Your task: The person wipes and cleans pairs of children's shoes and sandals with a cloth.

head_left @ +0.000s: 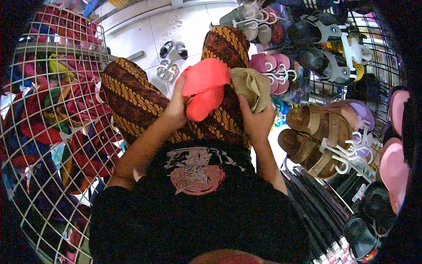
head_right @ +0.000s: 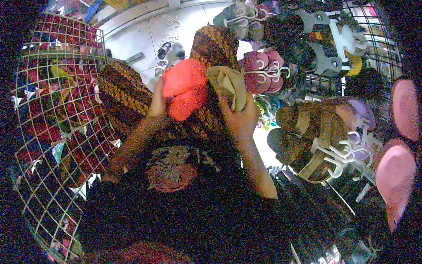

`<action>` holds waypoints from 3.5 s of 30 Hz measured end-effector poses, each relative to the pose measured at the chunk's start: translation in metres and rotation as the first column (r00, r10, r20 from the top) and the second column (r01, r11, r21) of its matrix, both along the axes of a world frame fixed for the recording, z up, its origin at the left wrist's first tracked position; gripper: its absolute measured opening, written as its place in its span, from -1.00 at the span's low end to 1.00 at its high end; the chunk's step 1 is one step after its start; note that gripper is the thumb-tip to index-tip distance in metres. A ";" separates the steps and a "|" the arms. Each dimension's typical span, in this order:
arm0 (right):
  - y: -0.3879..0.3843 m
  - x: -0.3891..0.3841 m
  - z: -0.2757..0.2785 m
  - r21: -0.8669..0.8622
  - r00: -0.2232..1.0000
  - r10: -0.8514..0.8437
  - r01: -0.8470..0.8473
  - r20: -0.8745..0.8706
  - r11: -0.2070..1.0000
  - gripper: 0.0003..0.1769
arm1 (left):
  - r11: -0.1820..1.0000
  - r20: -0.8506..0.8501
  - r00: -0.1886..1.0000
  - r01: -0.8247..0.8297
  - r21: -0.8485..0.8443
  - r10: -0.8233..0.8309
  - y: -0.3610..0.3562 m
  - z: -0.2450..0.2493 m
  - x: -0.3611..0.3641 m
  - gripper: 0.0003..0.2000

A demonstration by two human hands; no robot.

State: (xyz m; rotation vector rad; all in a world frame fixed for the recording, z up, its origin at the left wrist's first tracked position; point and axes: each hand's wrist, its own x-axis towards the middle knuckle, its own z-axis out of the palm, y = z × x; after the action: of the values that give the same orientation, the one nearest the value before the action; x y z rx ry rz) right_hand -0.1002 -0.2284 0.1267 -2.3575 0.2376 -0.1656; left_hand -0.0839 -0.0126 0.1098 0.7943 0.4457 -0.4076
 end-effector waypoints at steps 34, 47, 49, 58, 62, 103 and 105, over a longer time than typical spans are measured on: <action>-0.004 -0.011 0.039 -0.597 0.855 0.519 -0.407 0.018 0.691 -0.55 | 0.923 0.328 0.865 0.379 0.069 -0.380 0.035 -0.033 -0.002 -0.09; 0.000 -0.019 0.038 -0.578 0.864 0.502 -0.397 0.027 0.713 -0.53 | 0.937 0.297 0.889 0.327 0.120 -0.348 0.034 -0.038 -0.010 -0.16; -0.004 -0.015 0.036 -0.544 0.904 0.425 -0.334 0.047 0.770 -0.51 | 0.935 0.300 0.886 0.334 0.121 -0.355 0.034 -0.038 -0.009 -0.16; -0.010 -0.015 0.026 -0.526 0.865 0.501 -0.418 0.019 0.741 -0.53 | 0.941 0.284 0.897 0.326 0.089 -0.338 0.033 -0.038 -0.007 -0.18; 0.000 -0.029 0.024 -0.474 0.810 0.587 -0.514 0.005 0.715 -0.54 | 0.953 0.247 0.921 0.298 0.051 -0.301 0.037 -0.037 -0.006 -0.18; -0.005 -0.019 -0.044 -0.261 0.901 0.285 -0.204 0.327 0.944 -0.59 | 0.459 0.473 0.490 -0.157 0.874 -0.733 0.026 -0.047 0.007 -0.24; -0.005 -0.018 -0.050 -0.245 0.896 0.263 -0.182 0.358 0.952 -0.60 | 0.459 0.455 0.493 -0.121 0.880 -0.741 0.027 -0.045 0.009 -0.26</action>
State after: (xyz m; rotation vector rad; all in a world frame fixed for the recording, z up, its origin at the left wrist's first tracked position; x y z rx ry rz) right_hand -0.1186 -0.2330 0.0768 -2.4711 -0.2565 -0.5609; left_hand -0.0750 0.0143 0.0649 1.9891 -0.5651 -0.1321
